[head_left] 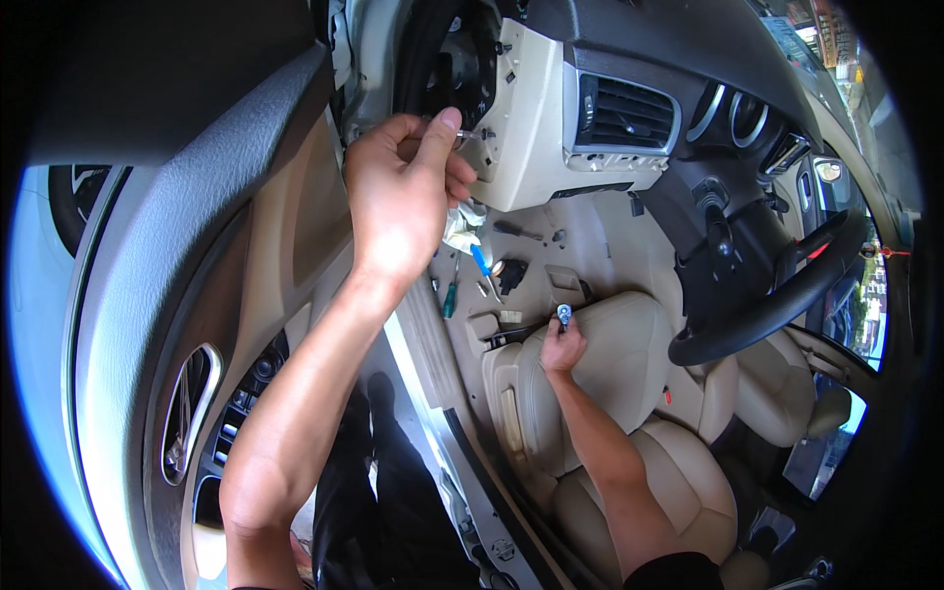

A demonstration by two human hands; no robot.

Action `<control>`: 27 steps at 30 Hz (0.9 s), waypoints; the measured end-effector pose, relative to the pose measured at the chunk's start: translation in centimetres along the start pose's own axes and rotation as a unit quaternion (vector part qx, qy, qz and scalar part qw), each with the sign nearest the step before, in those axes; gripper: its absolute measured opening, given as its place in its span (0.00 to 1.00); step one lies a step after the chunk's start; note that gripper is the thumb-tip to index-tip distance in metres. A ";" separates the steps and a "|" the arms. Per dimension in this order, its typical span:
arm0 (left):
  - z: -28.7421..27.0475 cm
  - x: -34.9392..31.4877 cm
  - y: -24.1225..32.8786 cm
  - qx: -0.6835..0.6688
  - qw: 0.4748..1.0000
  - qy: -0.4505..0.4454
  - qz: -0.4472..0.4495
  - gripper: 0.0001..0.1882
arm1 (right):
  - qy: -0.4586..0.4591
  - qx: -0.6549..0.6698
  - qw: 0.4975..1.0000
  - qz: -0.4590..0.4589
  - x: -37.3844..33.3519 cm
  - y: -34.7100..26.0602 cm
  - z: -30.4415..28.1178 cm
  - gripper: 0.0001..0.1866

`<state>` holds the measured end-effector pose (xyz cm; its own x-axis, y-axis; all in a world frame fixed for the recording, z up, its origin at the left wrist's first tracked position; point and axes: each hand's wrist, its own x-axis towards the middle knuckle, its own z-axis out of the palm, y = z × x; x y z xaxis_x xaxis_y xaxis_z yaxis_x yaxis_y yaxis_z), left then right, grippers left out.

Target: The person removes screws from the steering column cover and dashboard trim using a screwdriver, then detaches the trim panel to expose internal components. The person handles the steering wheel, dashboard trim, and various fasteners during the process.

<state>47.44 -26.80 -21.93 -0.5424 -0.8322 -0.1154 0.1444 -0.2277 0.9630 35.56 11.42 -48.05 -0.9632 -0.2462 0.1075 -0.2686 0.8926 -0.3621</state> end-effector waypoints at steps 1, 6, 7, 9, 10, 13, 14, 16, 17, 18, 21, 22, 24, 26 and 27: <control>0.1 0.0 -0.2 -0.004 1.000 0.000 -0.002 0.19 | 0.004 -0.010 1.000 0.001 0.0 0.0 0.0 0.14; 0.1 -0.1 -0.4 -0.039 0.999 0.000 -0.009 0.18 | 0.015 0.006 1.000 -0.013 0.0 -0.1 0.1 0.14; 0.1 -0.1 -0.4 -0.040 0.999 -0.001 -0.008 0.18 | 0.015 0.007 1.000 -0.018 0.0 0.0 0.1 0.14; 0.1 -0.1 -0.3 -0.039 0.999 -0.002 -0.007 0.18 | 0.004 -0.006 1.000 -0.007 0.1 0.0 0.1 0.14; 0.1 0.0 -0.3 -0.038 0.999 -0.002 -0.009 0.18 | -0.004 -0.013 1.000 -0.001 0.1 0.0 0.2 0.14; 0.1 0.1 -0.1 -0.027 1.000 -0.004 -0.005 0.18 | 0.004 -0.014 1.000 -0.001 0.1 0.1 0.3 0.15; 0.1 0.1 -0.1 -0.022 1.000 -0.004 -0.003 0.18 | 0.004 -0.012 1.000 0.000 0.1 0.1 0.3 0.15; 0.1 0.1 0.0 -0.018 1.000 -0.003 -0.012 0.18 | 0.005 -0.015 1.000 -0.008 0.1 0.1 0.4 0.15; 0.2 0.1 0.0 -0.015 1.000 0.000 -0.017 0.19 | 0.007 -0.015 1.000 -0.008 0.1 0.0 0.4 0.15; 0.2 0.1 0.0 -0.020 1.000 0.002 -0.019 0.19 | 0.009 -0.014 1.000 -0.009 0.1 0.0 0.4 0.15; 0.5 0.1 0.1 -0.033 0.999 0.010 -0.029 0.19 | 0.017 -0.003 1.000 -0.017 0.1 -0.2 0.3 0.15; 0.5 0.1 0.2 -0.039 0.999 0.011 -0.034 0.19 | 0.021 0.002 1.000 -0.020 0.1 -0.3 0.3 0.15; 0.6 0.1 0.3 -0.049 0.998 0.014 -0.048 0.19 | 0.019 -0.004 1.000 -0.016 0.1 -0.3 0.3 0.15; 0.6 0.1 0.3 -0.059 0.996 0.019 -0.063 0.19 | 0.018 -0.010 1.000 -0.015 0.0 -0.2 0.3 0.15; 0.7 0.1 0.3 -0.063 0.995 0.020 -0.070 0.19 | 0.018 -0.013 1.000 -0.016 0.0 -0.1 0.3 0.15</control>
<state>46.89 -26.61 -21.52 -0.5323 -0.8062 -0.2585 0.1741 -0.4030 0.8985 35.57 11.17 -48.29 -0.9529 -0.2619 0.1530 -0.2992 0.8942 -0.3329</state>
